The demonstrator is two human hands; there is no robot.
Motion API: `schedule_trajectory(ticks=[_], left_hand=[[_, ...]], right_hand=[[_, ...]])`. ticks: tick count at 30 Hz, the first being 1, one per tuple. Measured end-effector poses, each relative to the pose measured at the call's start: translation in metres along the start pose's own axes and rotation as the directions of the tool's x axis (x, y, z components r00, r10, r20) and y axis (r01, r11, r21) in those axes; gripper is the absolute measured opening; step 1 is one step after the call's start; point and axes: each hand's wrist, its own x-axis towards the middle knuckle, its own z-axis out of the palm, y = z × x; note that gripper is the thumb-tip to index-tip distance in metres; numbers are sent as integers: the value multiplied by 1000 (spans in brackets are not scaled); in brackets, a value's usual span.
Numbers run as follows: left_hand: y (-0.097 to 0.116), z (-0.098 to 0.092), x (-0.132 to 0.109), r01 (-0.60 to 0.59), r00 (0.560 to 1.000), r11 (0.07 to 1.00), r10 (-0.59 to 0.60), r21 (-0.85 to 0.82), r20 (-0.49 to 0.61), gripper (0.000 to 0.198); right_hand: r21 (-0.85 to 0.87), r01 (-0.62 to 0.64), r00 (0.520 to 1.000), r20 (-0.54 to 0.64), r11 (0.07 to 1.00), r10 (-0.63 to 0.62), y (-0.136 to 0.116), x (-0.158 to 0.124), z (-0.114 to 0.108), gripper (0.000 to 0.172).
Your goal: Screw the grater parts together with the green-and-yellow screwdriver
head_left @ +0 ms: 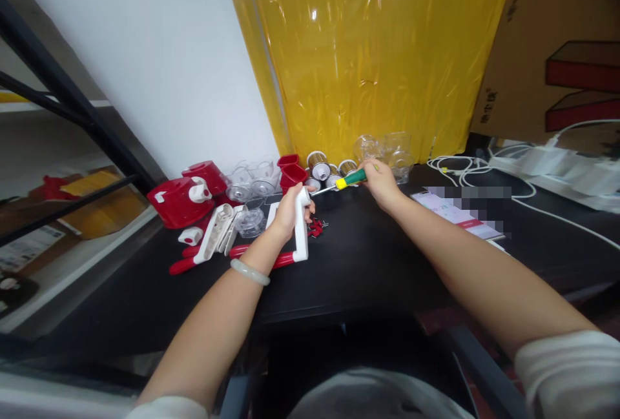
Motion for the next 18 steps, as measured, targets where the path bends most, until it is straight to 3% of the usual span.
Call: schedule_trajectory(ticks=[9,18], left_hand=[[3,-3,0,-11,998,997,16,-80,62,43],[5,-1,-1,-15,997,996,20,-82,68,44]], right_hand=[[47,-32,999,31,998,30,-5,-4,3,21],[73,-83,996,-14,994,84,-10,-6,4,17]])
